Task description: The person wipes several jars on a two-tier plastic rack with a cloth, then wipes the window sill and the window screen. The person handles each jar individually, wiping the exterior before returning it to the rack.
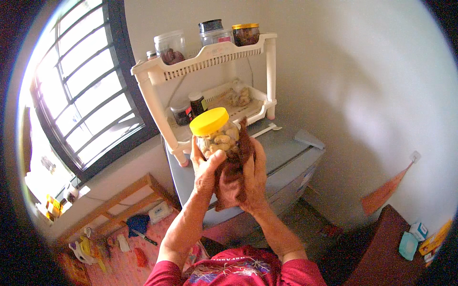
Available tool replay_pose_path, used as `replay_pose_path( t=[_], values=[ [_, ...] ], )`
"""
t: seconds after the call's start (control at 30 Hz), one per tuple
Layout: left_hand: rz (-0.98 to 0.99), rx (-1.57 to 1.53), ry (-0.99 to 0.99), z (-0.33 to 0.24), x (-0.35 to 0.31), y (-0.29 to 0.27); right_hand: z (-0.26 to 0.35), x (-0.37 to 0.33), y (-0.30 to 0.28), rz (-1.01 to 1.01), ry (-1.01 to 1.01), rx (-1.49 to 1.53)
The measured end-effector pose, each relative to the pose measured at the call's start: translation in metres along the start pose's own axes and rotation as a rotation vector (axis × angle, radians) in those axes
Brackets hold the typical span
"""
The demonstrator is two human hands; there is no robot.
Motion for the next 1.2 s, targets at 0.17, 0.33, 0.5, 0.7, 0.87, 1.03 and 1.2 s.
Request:
replay_pose_path(
  t=[0.17,0.33,0.5,0.7,0.87,1.03,1.2],
  values=[
    [-0.011,-0.261,-0.072,0.018,-0.002,-0.008,0.003,-0.013,-0.003,0.16,-0.125,-0.503],
    [-0.082,-0.22,-0.004,0.021,-0.005,-0.007,0.013,-0.008,-0.013,-0.03,-0.449,-0.361],
    [-0.206,-0.106,0.124,0.015,-0.003,-0.022,-0.028,-0.029,0.023,0.005,0.643,0.736],
    [-0.273,0.109,0.148,0.001,-0.005,-0.025,-0.005,-0.057,0.002,0.17,0.356,-0.245],
    [-0.226,0.135,0.164,0.003,-0.004,-0.012,0.007,-0.069,-0.049,0.127,0.278,-0.438],
    [0.07,0.386,0.274,-0.002,-0.015,0.015,0.071,-0.005,-0.011,0.18,-0.263,-0.561],
    [0.149,0.618,0.645,-0.02,-0.03,0.034,0.075,0.025,-0.001,0.125,-0.101,-0.285]
  ],
)
Point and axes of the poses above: each hand's wrist, its own x-axis towards the middle knuckle, its own y-axis out of the palm, z = x × y, the point moved 6 cm from there along x, towards the middle knuckle, and after that the axes turned 1 degree about x, right-handed, at the moved point
